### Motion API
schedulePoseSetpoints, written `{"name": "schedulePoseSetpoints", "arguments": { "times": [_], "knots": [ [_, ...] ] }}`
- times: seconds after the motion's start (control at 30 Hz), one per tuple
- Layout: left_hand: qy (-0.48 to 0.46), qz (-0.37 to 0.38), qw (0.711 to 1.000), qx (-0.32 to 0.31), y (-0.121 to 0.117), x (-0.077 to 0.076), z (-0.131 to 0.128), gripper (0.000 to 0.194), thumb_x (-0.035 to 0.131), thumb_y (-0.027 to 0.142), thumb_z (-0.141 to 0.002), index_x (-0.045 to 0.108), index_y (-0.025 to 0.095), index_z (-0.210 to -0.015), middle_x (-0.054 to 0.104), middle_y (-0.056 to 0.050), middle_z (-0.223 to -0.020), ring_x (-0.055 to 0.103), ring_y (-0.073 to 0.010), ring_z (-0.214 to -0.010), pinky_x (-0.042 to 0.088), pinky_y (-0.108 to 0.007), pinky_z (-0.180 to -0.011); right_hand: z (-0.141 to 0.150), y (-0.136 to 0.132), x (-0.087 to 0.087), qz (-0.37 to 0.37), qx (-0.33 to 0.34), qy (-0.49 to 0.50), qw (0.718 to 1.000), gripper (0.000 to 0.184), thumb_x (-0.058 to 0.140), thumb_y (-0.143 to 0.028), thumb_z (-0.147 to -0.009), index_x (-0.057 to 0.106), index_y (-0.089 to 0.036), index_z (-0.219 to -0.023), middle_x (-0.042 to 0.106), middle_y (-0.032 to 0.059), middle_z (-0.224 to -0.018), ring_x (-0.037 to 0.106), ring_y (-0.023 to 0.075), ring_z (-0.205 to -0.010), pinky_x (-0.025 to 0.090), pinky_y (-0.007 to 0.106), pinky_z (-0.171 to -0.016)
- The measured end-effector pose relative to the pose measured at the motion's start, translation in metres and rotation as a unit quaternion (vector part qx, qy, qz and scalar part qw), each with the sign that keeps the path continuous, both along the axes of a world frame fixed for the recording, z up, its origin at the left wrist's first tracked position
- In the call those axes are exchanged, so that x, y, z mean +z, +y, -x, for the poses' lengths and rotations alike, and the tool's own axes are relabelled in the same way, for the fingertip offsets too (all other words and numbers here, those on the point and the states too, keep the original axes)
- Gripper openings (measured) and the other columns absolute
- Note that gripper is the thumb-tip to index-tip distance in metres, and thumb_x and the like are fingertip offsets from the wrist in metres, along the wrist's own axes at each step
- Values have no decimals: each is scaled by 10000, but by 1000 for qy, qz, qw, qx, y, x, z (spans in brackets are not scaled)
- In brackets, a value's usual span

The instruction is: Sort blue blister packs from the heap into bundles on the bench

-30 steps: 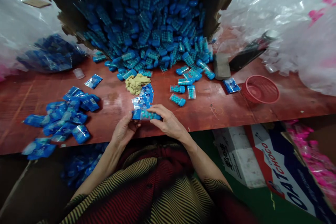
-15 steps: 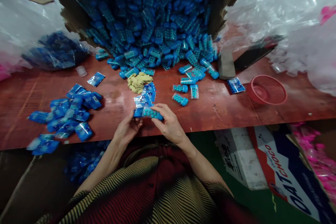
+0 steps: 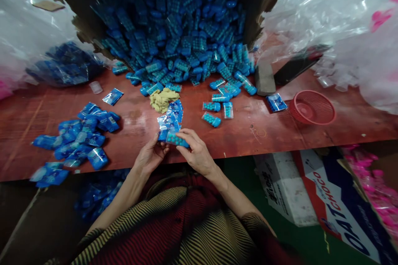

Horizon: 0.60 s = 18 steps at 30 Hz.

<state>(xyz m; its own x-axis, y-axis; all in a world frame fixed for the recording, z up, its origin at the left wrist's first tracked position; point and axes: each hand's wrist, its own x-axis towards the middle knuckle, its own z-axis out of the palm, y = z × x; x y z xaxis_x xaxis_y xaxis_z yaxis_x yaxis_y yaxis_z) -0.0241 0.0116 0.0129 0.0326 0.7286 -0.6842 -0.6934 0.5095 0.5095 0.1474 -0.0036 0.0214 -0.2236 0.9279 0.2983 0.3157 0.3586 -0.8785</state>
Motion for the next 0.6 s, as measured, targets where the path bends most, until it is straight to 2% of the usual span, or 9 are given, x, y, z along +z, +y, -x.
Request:
{"name": "schedulePoseSetpoints", "arguments": {
  "times": [0.13,0.27,0.43,0.6],
  "knots": [
    [7,-19,999,-28,1,-2,4,188,687,264,-743,575,143,-653,543,17,-471,564,-111,-472,492,-205,-458,-1,2,0,0,-12,15,1000,357,578,-140,-825,580,-258,-1162,563,65,-1195,536,183,-1145,435,371,-1008],
    [-2,-29,999,-26,0,-3,4,175,681,257,-746,582,141,-658,553,12,-472,577,-117,-482,496,-205,-459,1,1,0,-6,-12,3,1000,366,575,-139,-828,578,-255,-1175,563,71,-1193,539,185,-1144,438,373,-1011],
    [-16,-19,1000,-9,0,-4,1,118,649,218,-774,590,149,-699,571,18,-489,570,-104,-465,503,-203,-461,1,-4,-6,-28,-6,-26,999,389,538,-136,-852,555,-265,-1218,550,73,-1228,527,183,-1173,438,373,-1021],
    [-18,9,1000,-22,2,-1,1,163,636,216,-788,566,146,-659,562,20,-471,567,-100,-457,501,-199,-455,-2,-5,-14,-58,2,-44,997,359,518,-164,-876,574,-288,-1208,561,62,-1247,541,180,-1160,459,374,-1001]
  ]
}}
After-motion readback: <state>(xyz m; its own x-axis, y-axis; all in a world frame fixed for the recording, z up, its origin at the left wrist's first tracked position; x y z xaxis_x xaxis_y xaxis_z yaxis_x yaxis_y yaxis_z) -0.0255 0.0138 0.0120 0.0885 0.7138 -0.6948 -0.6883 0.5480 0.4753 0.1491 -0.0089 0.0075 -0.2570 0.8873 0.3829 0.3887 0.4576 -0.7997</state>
